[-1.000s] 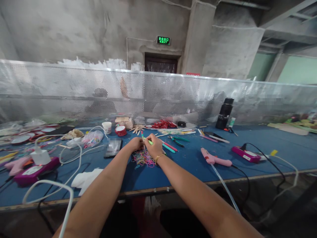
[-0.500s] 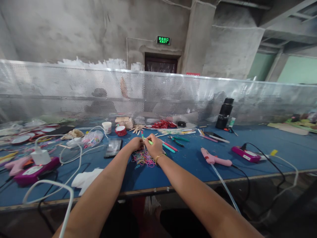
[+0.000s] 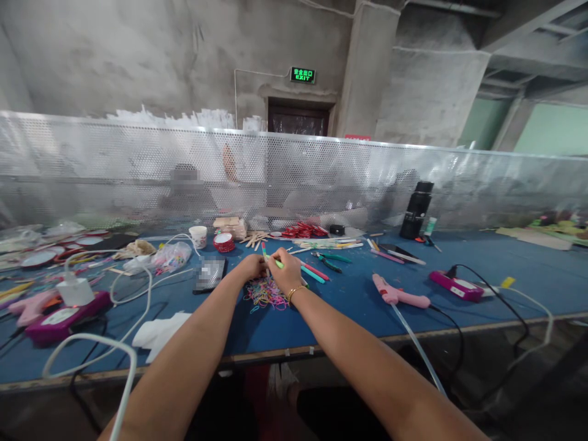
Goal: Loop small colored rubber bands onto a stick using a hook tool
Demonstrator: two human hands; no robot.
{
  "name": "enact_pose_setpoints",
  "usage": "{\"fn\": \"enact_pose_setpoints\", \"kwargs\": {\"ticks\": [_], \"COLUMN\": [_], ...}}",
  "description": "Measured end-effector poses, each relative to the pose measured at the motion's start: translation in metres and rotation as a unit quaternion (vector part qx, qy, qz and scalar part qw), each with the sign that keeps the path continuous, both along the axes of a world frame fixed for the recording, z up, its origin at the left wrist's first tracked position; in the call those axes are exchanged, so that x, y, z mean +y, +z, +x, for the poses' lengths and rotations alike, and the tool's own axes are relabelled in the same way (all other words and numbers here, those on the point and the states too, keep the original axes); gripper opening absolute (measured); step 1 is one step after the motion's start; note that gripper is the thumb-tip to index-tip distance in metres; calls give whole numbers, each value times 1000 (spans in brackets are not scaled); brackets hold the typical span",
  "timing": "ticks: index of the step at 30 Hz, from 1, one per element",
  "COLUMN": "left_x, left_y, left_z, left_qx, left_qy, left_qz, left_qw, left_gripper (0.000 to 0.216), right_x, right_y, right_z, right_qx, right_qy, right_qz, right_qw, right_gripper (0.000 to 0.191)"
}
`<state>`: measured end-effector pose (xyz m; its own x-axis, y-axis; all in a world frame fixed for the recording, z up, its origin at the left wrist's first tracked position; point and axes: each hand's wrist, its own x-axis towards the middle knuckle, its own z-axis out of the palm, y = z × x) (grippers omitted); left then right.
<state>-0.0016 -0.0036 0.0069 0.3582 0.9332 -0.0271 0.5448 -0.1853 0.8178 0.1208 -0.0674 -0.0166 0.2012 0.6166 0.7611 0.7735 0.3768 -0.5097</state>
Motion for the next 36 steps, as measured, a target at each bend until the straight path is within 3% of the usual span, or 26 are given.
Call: {"fn": "enact_pose_setpoints", "kwargs": {"ticks": [12, 36], "left_x": [-13, 2], "left_y": [9, -1], "left_z": [1, 0], "left_qx": [-7, -7], "left_qy": [2, -5], "left_qz": [1, -5], "left_qw": [1000, 1000], "left_gripper": [17, 15], "right_x": [1, 1], "right_y": [-1, -1], "right_z": [0, 1], "right_qx": [1, 15], "right_qy": [-9, -7], "right_qz": [-12, 1], "right_qw": [1000, 1000], "right_gripper": [8, 10]}}
